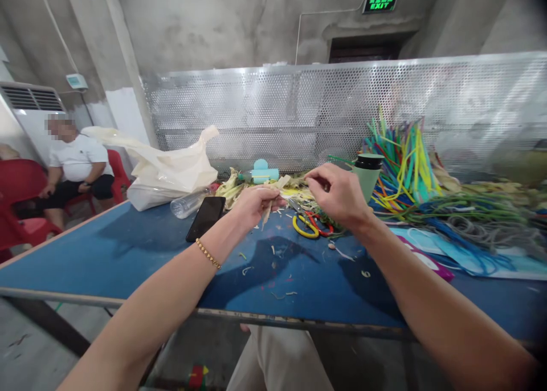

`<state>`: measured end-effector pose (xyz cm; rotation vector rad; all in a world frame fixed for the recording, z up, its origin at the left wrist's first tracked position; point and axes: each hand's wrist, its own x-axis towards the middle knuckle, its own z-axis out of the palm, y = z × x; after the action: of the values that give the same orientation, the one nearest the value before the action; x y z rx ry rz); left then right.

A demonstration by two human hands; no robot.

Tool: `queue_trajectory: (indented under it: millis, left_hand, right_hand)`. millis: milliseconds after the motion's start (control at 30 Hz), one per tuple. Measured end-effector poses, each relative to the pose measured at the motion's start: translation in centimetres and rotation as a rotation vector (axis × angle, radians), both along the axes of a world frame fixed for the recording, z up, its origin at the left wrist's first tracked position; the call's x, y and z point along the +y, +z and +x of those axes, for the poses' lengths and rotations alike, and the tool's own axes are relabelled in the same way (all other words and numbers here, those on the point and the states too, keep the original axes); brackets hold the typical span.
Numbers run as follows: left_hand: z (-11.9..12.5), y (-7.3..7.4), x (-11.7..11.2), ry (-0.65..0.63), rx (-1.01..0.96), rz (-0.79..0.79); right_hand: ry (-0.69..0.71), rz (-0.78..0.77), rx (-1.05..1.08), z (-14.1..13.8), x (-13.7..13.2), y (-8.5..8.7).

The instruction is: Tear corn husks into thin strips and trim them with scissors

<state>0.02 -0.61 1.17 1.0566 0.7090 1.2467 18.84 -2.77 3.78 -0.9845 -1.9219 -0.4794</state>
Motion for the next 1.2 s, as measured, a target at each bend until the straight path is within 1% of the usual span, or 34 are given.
queue_trajectory:
  millis: [33,100,133,200,300,367,433,567,667,867,1033,1100,1200]
  left_hand:
    - [0.0,-0.1,0.2,-0.001,-0.014,-0.024]
    - [0.0,-0.4,0.5,0.000,-0.044,-0.029]
    - [0.1,-0.6,0.6,0.000,-0.060,-0.013]
    - [0.4,-0.9,0.6,0.006,-0.090,0.032]
    - [1.0,-1.1,0.2,0.013,-0.111,0.064]
    - [1.3,-1.1,-0.1,0.017,-0.126,0.067]
    - [1.5,-1.0,-0.5,0.016,-0.143,0.075]
    - [1.7,-0.9,-0.7,0.017,-0.152,0.063]
    - [1.6,-1.0,-0.6,0.014,-0.156,0.057]
    - [1.5,-1.0,-0.6,0.000,-0.154,0.087]
    - [1.4,-1.0,-0.5,0.019,-0.126,0.083]
    - [1.4,-1.1,-0.3,0.020,-0.122,0.089]
    - [1.3,-1.2,-0.1,0.002,-0.140,0.097]
  right_hand:
    - [0.024,0.012,-0.020,-0.5,-0.4,-0.1]
    - [0.036,-0.020,-0.118,-1.8,-1.4,-0.5]
    - [0.012,-0.039,-0.167,-2.4,-1.8,-0.8]
    - [-0.092,-0.074,-0.226,-3.6,-2.4,-1.4]
    - [-0.230,-0.123,-0.277,-4.5,-2.5,-2.1]
    - [-0.280,-0.142,-0.284,-4.6,-2.3,-2.4]
    - [-0.294,-0.154,-0.254,-4.6,-1.9,-2.6]
    - [-0.257,-0.180,-0.118,-4.4,-1.4,-2.7]
    - [-0.200,-0.193,-0.063,-4.2,-1.1,-2.7]
    - [-0.051,-0.268,0.067,-3.9,-0.5,-2.6]
    - [0.120,-0.402,0.201,-3.5,0.2,-2.4]
    - [0.122,-0.420,0.238,-3.4,0.3,-2.3]
    - [0.078,-0.388,0.235,-3.3,0.3,-2.3]
